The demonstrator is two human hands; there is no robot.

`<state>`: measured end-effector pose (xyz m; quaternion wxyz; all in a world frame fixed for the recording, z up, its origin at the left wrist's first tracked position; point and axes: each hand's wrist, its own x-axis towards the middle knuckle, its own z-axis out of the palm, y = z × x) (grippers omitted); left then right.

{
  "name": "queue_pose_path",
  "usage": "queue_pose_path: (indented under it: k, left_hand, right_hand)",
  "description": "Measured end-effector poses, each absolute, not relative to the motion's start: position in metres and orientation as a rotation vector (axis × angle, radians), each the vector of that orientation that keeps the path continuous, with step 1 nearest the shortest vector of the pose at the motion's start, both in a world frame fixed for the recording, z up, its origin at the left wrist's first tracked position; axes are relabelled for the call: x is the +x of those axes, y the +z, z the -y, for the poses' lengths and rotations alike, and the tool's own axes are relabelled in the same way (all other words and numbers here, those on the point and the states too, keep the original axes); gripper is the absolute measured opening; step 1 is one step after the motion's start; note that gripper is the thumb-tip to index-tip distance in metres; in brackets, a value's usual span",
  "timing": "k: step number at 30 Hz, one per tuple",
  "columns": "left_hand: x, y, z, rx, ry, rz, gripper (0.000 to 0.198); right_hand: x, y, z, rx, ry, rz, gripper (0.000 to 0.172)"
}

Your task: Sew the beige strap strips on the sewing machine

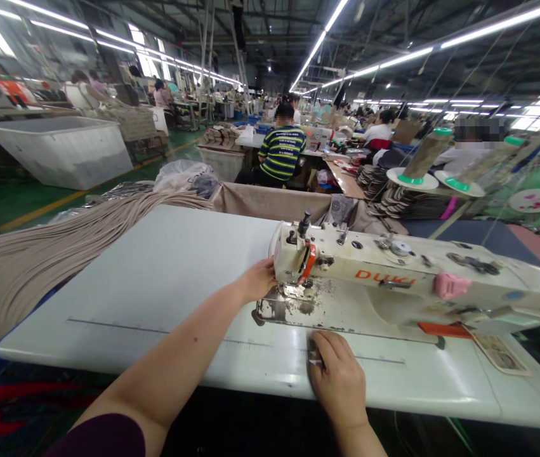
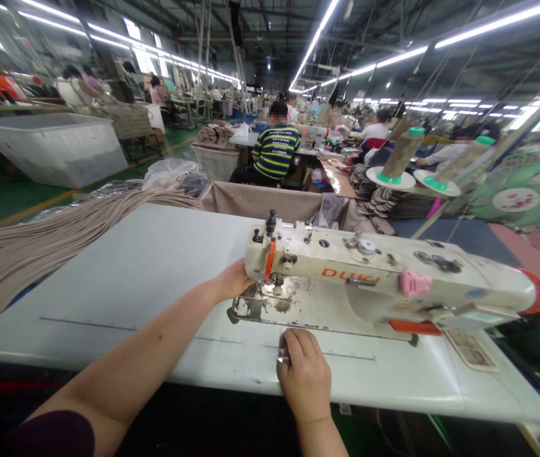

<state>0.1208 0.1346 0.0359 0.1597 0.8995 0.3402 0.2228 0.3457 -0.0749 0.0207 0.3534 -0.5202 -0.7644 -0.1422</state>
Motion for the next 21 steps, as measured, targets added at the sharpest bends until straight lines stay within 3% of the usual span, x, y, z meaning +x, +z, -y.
queue_pose_path:
  k: [21]
  left_hand:
    - [0.102, 0.047, -0.121, 2.498, 0.566, -1.150, 0.008]
  right_hand:
    - [0.344, 0.024, 0.075, -1.349, -0.351, 1.957, 0.038]
